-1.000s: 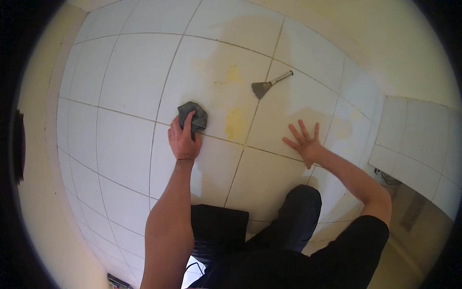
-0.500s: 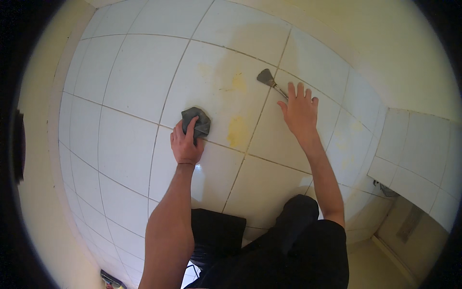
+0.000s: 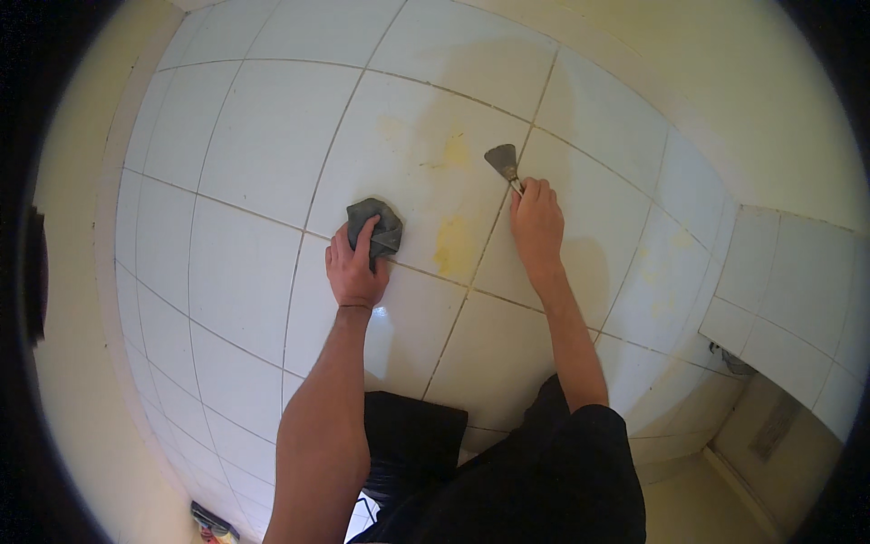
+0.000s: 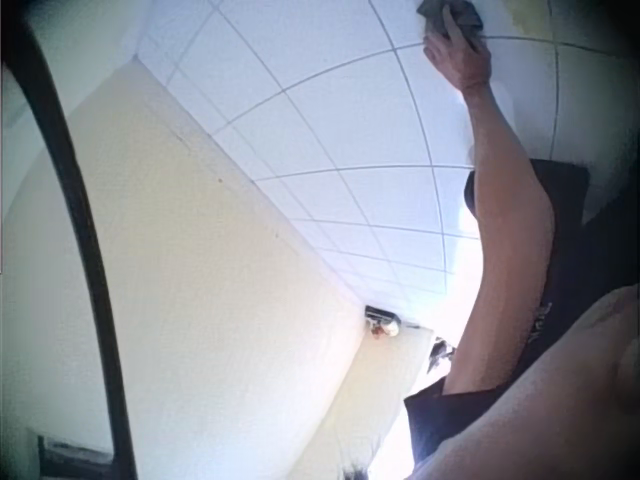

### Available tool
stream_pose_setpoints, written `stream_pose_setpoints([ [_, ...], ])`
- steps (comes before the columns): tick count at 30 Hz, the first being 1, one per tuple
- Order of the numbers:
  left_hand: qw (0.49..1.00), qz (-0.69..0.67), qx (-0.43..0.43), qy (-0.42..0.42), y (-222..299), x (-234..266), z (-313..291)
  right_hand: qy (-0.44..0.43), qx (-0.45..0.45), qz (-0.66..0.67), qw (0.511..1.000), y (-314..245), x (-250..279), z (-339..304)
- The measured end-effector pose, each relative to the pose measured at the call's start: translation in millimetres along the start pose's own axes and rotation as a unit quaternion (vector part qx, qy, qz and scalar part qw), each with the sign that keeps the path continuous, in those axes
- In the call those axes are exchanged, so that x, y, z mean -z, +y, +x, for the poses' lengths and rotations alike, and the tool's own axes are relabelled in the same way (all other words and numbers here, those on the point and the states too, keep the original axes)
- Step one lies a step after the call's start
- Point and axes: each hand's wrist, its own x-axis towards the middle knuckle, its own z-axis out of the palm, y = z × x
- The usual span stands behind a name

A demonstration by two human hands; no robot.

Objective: The person scrapes yellow residue off white floor tiles using a putty knife and wipes the area with a dark cloth.

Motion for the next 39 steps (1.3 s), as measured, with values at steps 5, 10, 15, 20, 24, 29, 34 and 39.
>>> stream_pose_setpoints([
  [5, 0.999, 0.004, -0.025, 0.032, 4.0, -6.1, 3.7, -0.042, -0.088, 0.089, 0.991, -2.7, 21.6, -7.5],
  [10, 0.999, 0.023, -0.019, 0.033, -6.5, -2.3, -1.5, -0.196, -0.038, -0.044, 0.979, -44.1, 69.1, -4.4],
  [15, 0.999, 0.018, -0.017, 0.026, 2.1, -7.9, 1.9, -0.164, -0.060, -0.063, 0.983, -56.9, 39.6, -0.9],
  [20, 1.000, -0.003, -0.003, 0.009, -0.6, 0.2, 0.2, -0.204, 0.042, -0.062, 0.976, -76.7, 68.2, 9.9],
  [24, 1.000, -0.004, -0.005, 0.014, -0.7, -3.3, 1.5, -0.312, 0.021, -0.128, 0.941, -92.9, 75.0, 21.6],
  [29, 1.000, -0.005, -0.001, 0.011, -0.9, -2.5, 0.1, -0.291, 0.037, -0.207, 0.933, -114.3, 68.4, 2.4],
  [34, 1.000, -0.009, -0.008, 0.016, 0.7, -7.0, 1.1, -0.219, -0.008, -0.191, 0.957, -95.8, 29.4, 4.3],
  [39, 1.000, 0.017, -0.017, 0.008, -3.3, -0.1, 1.4, -0.131, 0.001, -0.052, 0.990, -51.2, 19.9, -4.5],
])
